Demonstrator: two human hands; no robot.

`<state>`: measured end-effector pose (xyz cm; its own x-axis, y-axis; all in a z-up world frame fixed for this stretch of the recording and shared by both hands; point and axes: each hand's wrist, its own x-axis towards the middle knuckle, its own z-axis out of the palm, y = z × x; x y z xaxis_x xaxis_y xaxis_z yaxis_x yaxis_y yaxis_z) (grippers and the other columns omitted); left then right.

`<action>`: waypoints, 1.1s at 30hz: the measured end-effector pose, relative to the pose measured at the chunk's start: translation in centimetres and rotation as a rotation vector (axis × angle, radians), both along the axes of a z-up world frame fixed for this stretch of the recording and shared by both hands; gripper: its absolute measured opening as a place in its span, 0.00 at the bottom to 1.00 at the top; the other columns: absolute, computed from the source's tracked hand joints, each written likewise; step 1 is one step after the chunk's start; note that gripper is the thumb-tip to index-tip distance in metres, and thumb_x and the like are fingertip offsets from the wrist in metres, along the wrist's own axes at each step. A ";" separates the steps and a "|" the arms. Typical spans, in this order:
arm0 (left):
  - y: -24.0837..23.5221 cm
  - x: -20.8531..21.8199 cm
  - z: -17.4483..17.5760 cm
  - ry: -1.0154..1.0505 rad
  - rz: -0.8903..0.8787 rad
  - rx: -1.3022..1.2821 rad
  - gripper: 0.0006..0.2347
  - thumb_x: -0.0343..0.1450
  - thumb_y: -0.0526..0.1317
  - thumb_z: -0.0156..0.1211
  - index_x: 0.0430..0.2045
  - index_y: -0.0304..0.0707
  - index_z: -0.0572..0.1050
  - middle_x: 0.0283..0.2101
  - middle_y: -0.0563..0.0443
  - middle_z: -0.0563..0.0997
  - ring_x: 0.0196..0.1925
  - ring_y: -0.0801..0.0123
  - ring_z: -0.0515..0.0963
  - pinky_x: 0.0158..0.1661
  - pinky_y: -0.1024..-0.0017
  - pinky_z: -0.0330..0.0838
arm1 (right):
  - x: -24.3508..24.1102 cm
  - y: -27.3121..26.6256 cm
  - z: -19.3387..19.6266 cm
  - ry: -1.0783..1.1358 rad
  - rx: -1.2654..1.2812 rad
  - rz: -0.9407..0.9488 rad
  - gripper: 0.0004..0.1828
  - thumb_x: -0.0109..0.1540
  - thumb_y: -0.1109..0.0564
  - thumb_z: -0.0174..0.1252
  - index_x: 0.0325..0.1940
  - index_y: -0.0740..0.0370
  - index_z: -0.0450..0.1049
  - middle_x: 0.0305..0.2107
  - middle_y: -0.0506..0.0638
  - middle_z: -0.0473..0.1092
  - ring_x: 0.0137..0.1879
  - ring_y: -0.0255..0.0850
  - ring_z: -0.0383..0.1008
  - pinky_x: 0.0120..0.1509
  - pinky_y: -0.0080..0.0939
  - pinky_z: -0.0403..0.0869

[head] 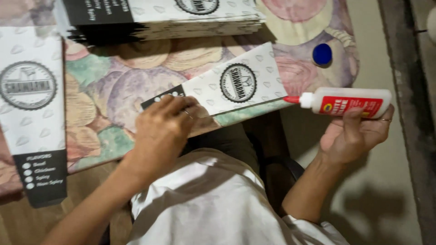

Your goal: The person applies glue to the edge of printed paper pouches and folds them to seal. They repeat this process for multiple pouches, stacking the finished items on the table.

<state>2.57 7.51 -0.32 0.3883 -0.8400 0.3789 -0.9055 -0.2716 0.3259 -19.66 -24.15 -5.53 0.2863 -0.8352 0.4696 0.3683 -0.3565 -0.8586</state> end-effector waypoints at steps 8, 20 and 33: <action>-0.7 0.4 -0.7 -0.103 0.041 0.183 0.10 0.72 0.48 0.64 0.35 0.42 0.81 0.48 0.49 0.82 0.44 0.58 0.79 0.19 0.62 0.72 | 1.4 1.3 1.2 -0.038 -0.036 -0.059 0.23 0.63 0.57 0.71 0.50 0.62 0.63 0.41 0.51 0.63 0.49 0.41 0.67 0.55 0.47 0.76; -0.8 0.2 -1.7 -0.194 0.046 0.190 0.16 0.73 0.50 0.66 0.20 0.39 0.81 0.43 0.48 0.79 0.40 0.59 0.76 0.14 0.64 0.70 | 0.6 1.7 1.4 -0.010 0.113 0.006 0.26 0.62 0.59 0.71 0.60 0.66 0.67 0.44 0.56 0.69 0.51 0.49 0.74 0.47 0.58 0.83; -1.8 4.6 1.0 0.106 -0.071 0.404 0.11 0.85 0.37 0.46 0.40 0.32 0.77 0.11 0.60 0.68 0.08 0.77 0.57 0.10 0.78 0.49 | 3.9 5.3 1.1 0.191 -0.135 0.022 0.23 0.57 0.58 0.74 0.48 0.65 0.68 0.39 0.47 0.66 0.43 0.35 0.69 0.51 0.32 0.75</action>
